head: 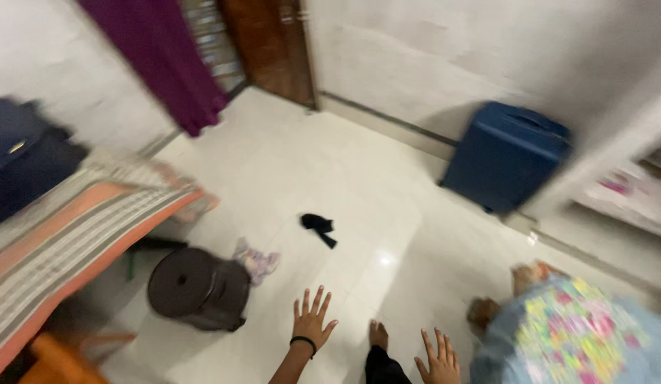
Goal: The person picks up various clothing items from the floor and places them on a bed.
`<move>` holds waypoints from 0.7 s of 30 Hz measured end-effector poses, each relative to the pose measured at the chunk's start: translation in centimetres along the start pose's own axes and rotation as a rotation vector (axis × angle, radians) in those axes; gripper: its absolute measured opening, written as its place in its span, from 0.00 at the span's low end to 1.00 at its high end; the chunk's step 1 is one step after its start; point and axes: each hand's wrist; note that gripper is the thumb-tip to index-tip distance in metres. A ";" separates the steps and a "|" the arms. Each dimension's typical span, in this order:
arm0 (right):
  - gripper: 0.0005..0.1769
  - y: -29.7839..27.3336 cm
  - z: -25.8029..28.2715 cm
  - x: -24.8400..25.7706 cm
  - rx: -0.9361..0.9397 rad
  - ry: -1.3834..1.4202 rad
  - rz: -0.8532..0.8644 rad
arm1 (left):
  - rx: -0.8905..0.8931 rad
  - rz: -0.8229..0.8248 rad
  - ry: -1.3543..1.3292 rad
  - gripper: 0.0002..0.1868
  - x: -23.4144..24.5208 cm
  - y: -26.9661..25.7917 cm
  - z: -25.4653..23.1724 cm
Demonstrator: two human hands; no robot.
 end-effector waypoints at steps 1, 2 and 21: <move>0.48 1.8 0.4 1.1 0.044 -0.015 0.010 | 0.021 -0.009 -0.037 0.42 -0.1 0.5 0.4; 0.49 3.3 0.7 1.9 0.076 -0.026 0.025 | 0.030 -0.038 -0.052 0.42 -0.3 0.7 0.7; 0.52 24.5 6.3 5.5 0.410 -0.011 0.167 | 0.460 -0.085 -0.255 0.39 -0.8 10.7 4.8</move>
Point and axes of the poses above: each hand's wrist, its own y-axis towards the middle knuckle, its own x-axis out of the back of the hand, z = x × y, and after that the axes turned 14 degrees about -y, right-handed
